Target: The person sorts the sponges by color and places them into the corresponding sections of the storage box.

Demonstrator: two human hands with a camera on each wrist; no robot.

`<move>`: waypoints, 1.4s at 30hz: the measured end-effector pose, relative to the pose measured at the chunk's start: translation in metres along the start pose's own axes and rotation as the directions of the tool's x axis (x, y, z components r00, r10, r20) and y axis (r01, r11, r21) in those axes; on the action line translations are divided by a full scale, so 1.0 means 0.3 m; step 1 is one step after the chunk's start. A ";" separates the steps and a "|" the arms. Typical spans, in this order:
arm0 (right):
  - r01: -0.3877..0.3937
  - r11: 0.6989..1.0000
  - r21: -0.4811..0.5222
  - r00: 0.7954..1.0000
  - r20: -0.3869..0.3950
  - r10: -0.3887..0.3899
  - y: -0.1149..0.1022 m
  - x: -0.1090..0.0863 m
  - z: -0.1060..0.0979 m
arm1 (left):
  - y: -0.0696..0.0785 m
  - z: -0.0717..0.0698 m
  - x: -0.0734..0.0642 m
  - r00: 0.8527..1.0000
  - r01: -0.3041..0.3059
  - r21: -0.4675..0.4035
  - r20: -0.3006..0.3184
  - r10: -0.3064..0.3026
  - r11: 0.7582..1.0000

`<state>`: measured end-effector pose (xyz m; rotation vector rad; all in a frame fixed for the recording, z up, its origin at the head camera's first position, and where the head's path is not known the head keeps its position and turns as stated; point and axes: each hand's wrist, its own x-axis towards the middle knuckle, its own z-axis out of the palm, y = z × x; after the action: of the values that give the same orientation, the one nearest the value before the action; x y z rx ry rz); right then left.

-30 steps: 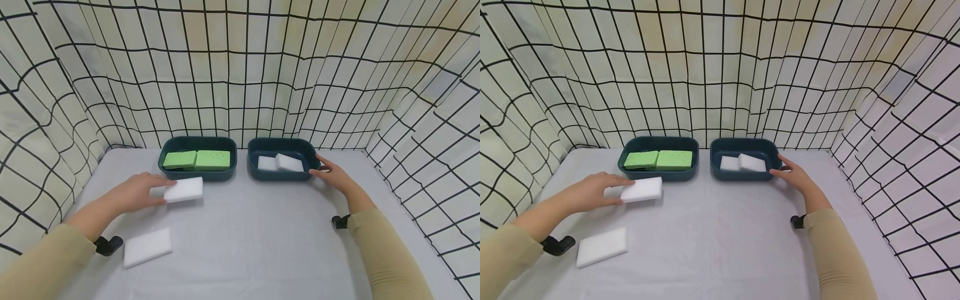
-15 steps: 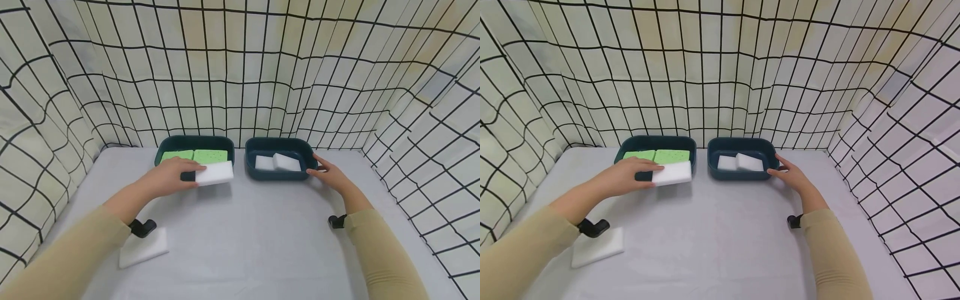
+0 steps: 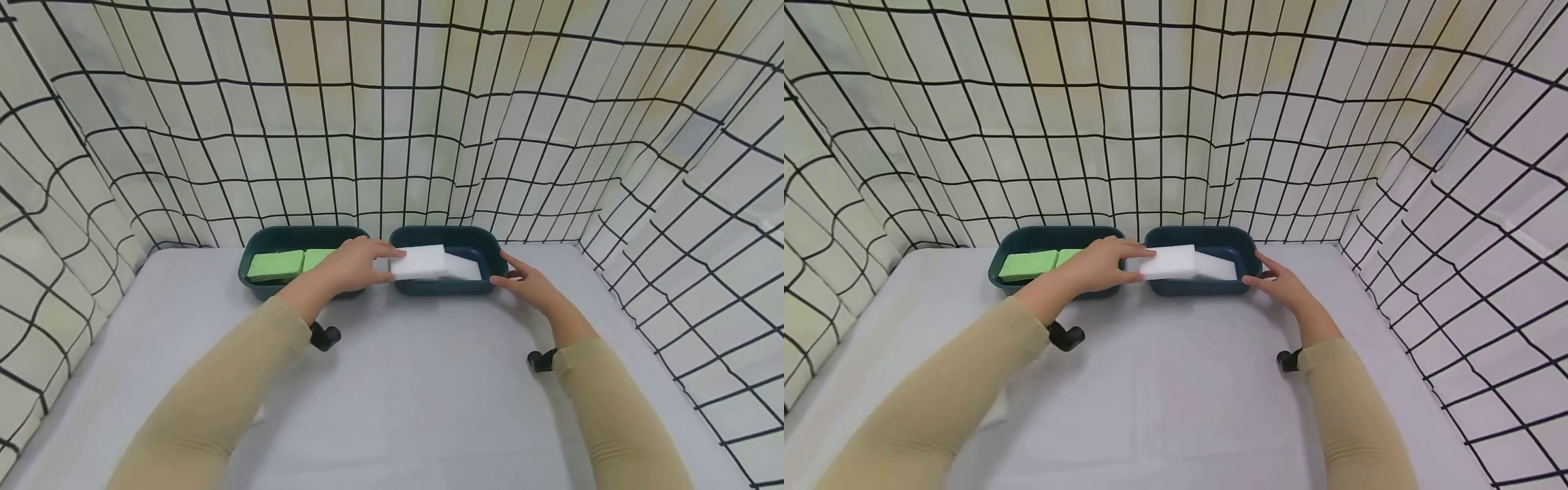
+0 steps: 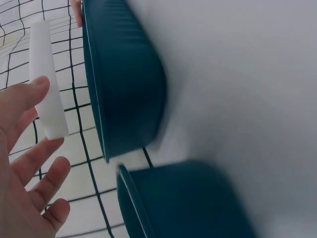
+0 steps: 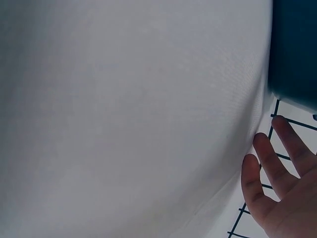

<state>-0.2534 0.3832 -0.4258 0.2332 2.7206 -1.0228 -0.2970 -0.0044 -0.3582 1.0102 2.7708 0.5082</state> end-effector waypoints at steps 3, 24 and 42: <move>-0.005 1.000 -0.002 1.000 -0.006 0.004 0.003 -0.003 -0.001 | 0.032 0.020 0.076 1.000 -0.008 -0.002 0.005 0.008 1.000; 0.022 0.999 0.042 1.000 0.005 -0.022 -0.003 0.002 0.002 | 0.226 0.155 0.388 0.994 0.002 0.198 0.108 -0.024 0.980; -0.004 1.000 0.029 1.000 -0.003 0.004 0.006 0.018 -0.005 | 0.253 0.144 0.383 0.998 -0.014 0.172 0.060 0.004 0.985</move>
<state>-0.2584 0.3859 -0.4273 0.2459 2.7085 -1.0626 -0.3284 0.1355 -0.3736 1.0543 2.7959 0.2380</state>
